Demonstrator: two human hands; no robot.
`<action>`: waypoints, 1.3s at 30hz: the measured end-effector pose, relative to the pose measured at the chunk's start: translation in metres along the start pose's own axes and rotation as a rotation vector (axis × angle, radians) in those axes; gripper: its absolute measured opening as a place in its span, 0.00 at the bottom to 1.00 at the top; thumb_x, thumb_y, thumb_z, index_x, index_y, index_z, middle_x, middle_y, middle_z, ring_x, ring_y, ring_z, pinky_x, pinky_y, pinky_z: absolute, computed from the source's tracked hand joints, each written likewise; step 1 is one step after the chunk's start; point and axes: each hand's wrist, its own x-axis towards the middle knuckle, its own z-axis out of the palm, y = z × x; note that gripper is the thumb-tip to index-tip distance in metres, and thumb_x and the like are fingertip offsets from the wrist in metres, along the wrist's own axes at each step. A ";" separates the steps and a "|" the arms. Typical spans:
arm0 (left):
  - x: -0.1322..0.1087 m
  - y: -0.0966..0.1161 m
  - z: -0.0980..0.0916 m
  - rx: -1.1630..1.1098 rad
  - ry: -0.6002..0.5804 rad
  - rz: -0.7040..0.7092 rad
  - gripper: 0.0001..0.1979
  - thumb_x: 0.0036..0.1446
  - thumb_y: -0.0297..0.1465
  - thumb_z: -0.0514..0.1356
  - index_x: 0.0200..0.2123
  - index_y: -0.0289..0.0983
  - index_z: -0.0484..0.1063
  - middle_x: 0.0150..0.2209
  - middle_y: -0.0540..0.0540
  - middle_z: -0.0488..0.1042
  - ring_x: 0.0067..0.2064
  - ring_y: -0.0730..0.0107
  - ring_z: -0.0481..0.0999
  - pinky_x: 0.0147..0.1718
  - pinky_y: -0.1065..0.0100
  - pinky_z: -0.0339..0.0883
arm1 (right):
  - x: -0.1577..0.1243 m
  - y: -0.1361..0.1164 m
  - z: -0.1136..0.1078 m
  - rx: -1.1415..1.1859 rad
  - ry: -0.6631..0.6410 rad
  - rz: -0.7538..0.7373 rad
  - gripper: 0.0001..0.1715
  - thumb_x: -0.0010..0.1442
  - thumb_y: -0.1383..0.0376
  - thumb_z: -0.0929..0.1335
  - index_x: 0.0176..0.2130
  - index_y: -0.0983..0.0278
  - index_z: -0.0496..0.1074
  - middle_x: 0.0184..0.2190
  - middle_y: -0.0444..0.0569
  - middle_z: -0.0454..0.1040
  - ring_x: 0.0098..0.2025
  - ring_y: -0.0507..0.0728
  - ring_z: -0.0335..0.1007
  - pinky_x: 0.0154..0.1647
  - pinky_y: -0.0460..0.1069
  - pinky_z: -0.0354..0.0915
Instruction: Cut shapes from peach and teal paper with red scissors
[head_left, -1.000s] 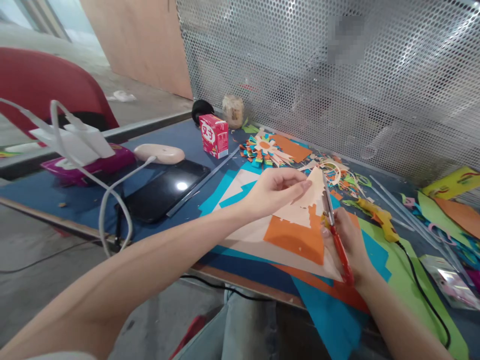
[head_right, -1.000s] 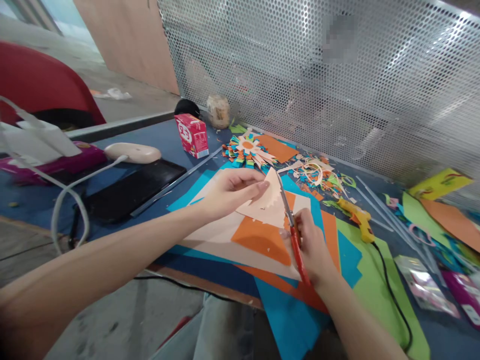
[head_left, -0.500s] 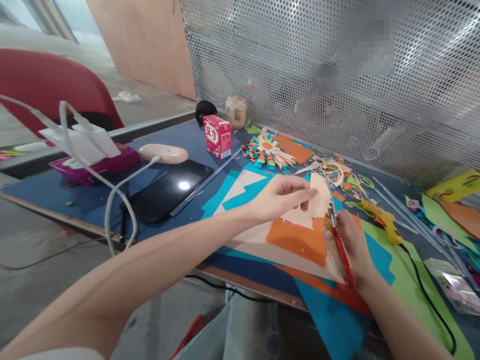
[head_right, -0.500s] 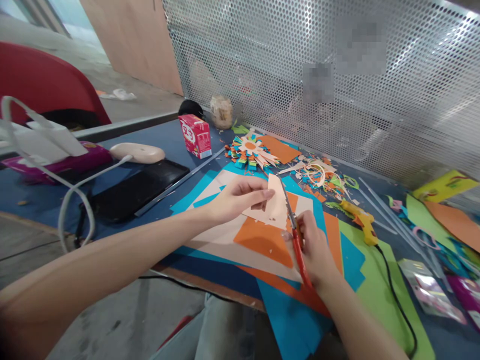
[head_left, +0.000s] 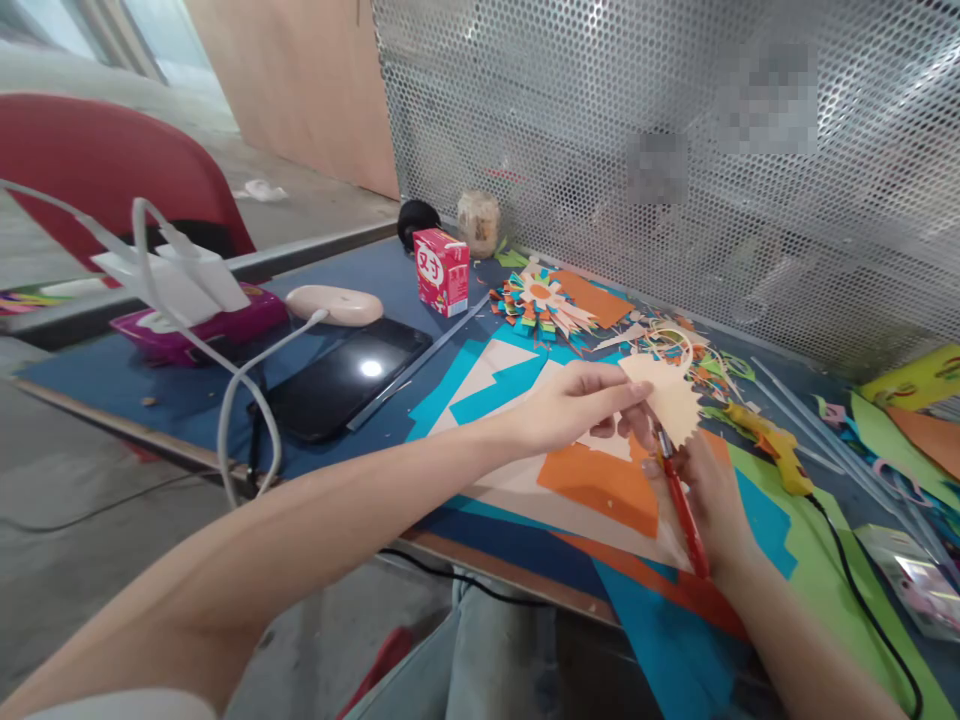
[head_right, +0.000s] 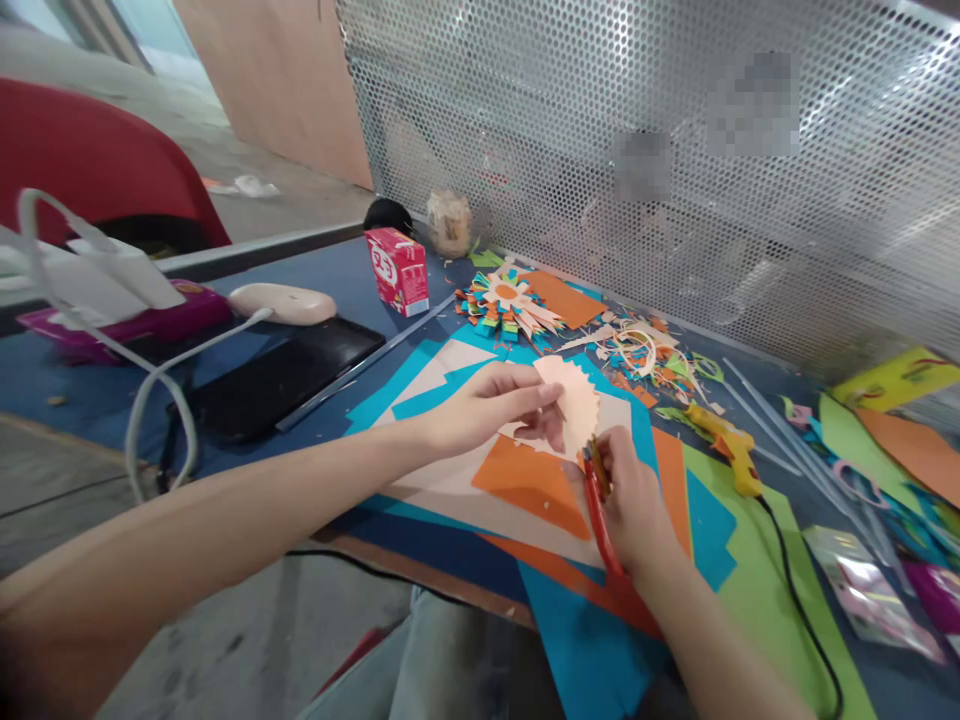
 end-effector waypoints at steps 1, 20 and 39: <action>0.001 0.000 0.000 0.013 0.027 0.016 0.18 0.61 0.39 0.56 0.24 0.33 0.72 0.26 0.45 0.76 0.23 0.81 0.63 0.23 0.74 0.57 | 0.000 -0.001 0.000 0.011 0.000 0.018 0.12 0.59 0.57 0.66 0.31 0.58 0.57 0.18 0.37 0.61 0.17 0.51 0.58 0.18 0.46 0.53; 0.012 -0.004 -0.007 -0.002 0.376 0.237 0.09 0.58 0.34 0.60 0.29 0.36 0.65 0.25 0.52 0.67 0.25 0.78 0.67 0.21 0.73 0.64 | 0.005 -0.007 -0.002 0.029 -0.045 0.097 0.14 0.57 0.54 0.66 0.30 0.58 0.57 0.19 0.38 0.63 0.19 0.52 0.58 0.19 0.46 0.57; 0.012 0.004 -0.008 -0.112 0.442 0.252 0.10 0.46 0.29 0.68 0.26 0.35 0.68 0.22 0.55 0.69 0.17 0.85 0.65 0.16 0.75 0.58 | 0.004 -0.010 -0.008 0.151 -0.067 0.073 0.11 0.58 0.59 0.66 0.33 0.58 0.57 0.22 0.37 0.62 0.20 0.51 0.60 0.19 0.45 0.58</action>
